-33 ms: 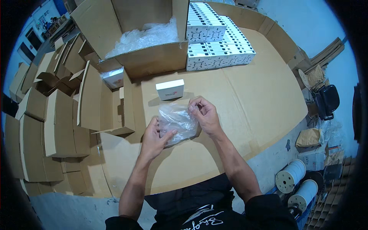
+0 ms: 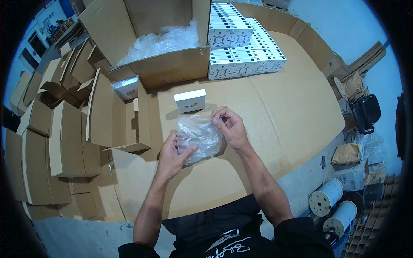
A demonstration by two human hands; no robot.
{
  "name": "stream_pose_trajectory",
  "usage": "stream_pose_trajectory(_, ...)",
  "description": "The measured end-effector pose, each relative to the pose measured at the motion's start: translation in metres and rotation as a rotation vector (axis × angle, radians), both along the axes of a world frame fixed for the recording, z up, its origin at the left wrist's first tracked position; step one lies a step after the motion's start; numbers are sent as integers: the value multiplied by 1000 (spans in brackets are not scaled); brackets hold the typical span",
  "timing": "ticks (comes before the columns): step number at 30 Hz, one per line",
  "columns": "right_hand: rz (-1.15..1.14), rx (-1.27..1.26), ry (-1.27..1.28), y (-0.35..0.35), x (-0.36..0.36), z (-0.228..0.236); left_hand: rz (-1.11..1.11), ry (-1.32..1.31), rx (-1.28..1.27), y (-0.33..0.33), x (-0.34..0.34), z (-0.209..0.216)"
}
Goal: The person is packing small electronic devices into white cardboard boxes and then organizing them into larger shipping boxes.
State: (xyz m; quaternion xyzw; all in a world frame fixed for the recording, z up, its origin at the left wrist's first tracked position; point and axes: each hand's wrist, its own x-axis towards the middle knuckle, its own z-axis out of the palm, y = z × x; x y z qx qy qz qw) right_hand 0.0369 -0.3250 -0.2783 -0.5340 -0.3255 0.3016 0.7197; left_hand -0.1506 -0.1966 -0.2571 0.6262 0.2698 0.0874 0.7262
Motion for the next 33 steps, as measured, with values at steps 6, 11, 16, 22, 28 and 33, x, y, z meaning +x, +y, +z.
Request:
stream_pose_trajectory(6,181,119,122,-2,7,15,9,-140,72,2,-1,-1)
stream_pose_trajectory(11,128,-62,-62,-1,12,22,-12,-117,43,5,-2,1)
stream_pose_trajectory(16,-121,46,236,-13,10,15,74,-141,39,3,-2,2)
stream_pose_trajectory(22,278,-557,-259,-43,-37,43,217,-152,139,-2,0,-8)
stream_pose_trajectory(28,231,-511,-46,-38,-41,27,348,-211,160,-2,1,-10)
stream_pose_trajectory(33,367,-571,-76,-40,0,36,379,-170,95,7,-3,-4)
